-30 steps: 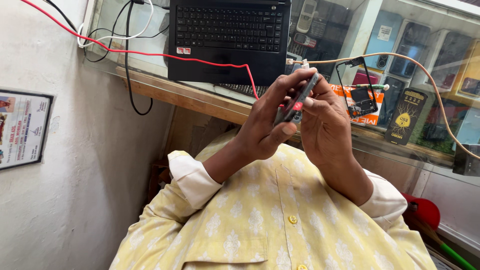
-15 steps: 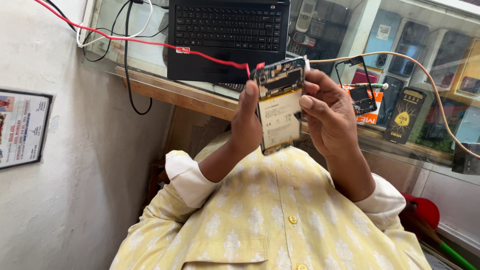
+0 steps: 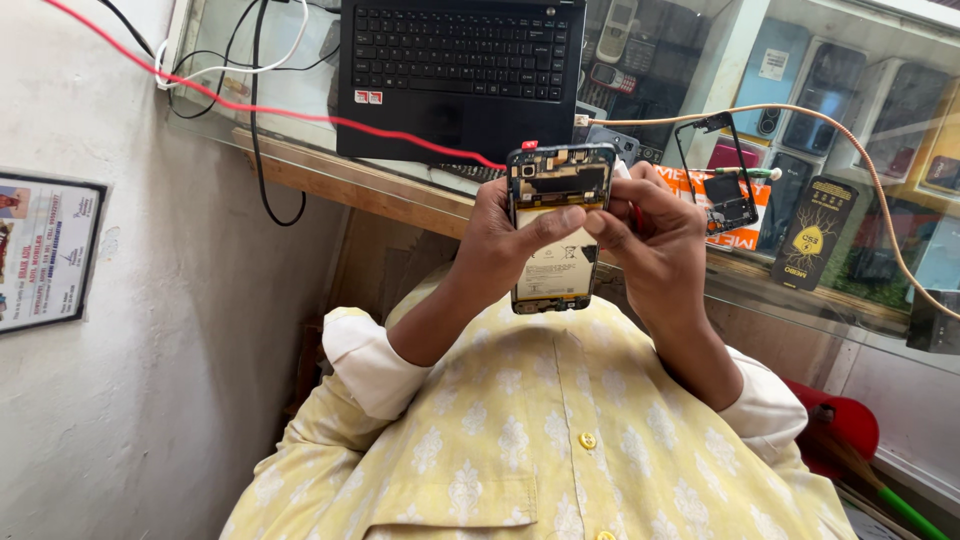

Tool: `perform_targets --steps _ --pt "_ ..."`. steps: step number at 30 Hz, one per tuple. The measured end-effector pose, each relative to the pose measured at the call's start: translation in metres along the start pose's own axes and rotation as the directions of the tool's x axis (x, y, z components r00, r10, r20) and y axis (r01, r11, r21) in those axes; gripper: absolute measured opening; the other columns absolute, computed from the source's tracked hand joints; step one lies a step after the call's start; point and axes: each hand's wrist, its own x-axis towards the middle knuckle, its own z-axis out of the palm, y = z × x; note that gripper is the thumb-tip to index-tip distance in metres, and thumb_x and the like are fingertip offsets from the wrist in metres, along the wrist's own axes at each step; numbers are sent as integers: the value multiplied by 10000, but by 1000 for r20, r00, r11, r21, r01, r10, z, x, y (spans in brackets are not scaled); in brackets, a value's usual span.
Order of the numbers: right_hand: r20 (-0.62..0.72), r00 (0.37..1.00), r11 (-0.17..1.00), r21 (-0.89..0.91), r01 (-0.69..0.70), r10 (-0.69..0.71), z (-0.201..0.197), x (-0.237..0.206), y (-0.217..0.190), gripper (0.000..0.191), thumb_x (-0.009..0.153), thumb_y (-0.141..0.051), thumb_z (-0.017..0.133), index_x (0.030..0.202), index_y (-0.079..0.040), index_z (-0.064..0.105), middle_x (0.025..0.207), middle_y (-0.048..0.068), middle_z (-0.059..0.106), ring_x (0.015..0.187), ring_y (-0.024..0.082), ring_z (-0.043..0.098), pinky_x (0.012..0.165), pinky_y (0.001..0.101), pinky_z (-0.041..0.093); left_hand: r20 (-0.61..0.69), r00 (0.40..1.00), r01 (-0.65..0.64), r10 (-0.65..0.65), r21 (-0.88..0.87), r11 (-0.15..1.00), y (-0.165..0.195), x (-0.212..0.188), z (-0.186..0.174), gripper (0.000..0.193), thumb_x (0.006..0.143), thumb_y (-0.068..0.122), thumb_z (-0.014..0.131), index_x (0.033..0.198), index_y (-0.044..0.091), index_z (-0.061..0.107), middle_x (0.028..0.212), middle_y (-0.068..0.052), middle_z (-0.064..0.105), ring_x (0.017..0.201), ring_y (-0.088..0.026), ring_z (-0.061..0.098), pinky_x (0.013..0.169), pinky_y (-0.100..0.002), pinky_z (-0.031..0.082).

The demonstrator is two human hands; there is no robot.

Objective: The person disassembles a smartphone, removes the back cover and internal components, and uses a screwdriver to manipulate parts. The person then reassembles the phone by placing the back cover and securing it.

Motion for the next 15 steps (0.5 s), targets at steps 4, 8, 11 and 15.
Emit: perform_targets --steps 4,8,11,15 --pt "10 996 986 -135 94 -93 2 -2 -1 257 964 14 763 1199 81 683 1021 -24 462 849 27 434 713 182 393 -23 1000 -5 5 -9 1000 -1 3 1 187 1005 154 757 1137 22 746 1048 -14 759 963 -58 682 873 -248 581" --pt "17 990 966 -217 138 -138 1 -3 -3 273 957 9 777 1212 63 696 1020 -23 464 856 28 434 704 179 392 -58 998 6 -7 -29 1000 -3 2 3 157 1010 126 757 1120 14 764 990 -4 754 896 -42 654 799 -239 561" --pt "20 989 965 -216 146 -145 1 -3 -3 284 957 9 781 1225 55 699 1039 -22 463 871 30 437 718 177 395 -70 998 4 -9 -71 997 -4 2 4 141 999 113 753 1106 24 765 977 0 755 875 -39 661 780 -235 564" --pt "27 985 957 -233 171 -169 2 -1 -1 293 958 17 776 1237 51 693 1049 -16 478 883 34 452 727 178 413 -109 994 -16 14 -22 1000 -4 2 5 113 987 89 737 1079 30 768 975 -1 762 875 -39 679 773 -225 566"
